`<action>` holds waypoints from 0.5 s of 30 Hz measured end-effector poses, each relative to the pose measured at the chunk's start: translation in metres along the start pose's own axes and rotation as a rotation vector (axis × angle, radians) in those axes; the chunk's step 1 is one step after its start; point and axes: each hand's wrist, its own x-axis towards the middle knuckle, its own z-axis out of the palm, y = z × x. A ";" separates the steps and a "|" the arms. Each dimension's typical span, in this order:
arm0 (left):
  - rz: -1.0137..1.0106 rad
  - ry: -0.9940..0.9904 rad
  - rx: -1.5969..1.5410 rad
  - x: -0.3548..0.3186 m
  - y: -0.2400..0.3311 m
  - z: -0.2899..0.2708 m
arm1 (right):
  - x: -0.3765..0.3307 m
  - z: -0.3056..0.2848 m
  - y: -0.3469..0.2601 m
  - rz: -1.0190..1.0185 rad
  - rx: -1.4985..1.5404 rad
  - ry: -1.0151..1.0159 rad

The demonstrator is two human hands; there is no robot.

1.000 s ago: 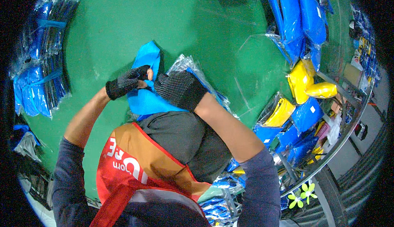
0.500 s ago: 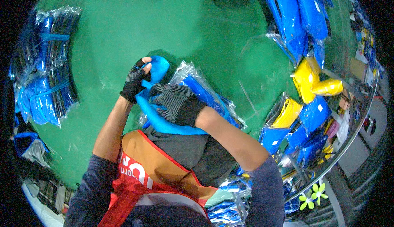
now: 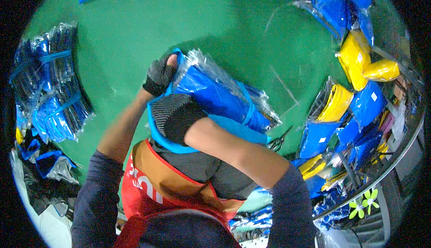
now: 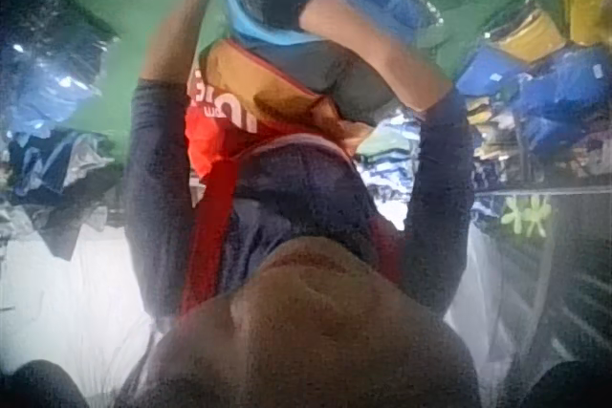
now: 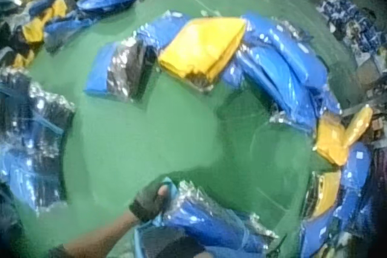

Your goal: The person sits on the floor and bundles stacks of blue and yellow plastic-wrapped packages using a blue strap. They pull the strap from a roll, wrap it around the stack, tie a knot, and place the finished bundle aside.

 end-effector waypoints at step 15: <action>0.160 0.284 0.011 -0.033 0.008 -0.023 | -0.017 -0.002 -0.029 -0.003 -0.281 0.123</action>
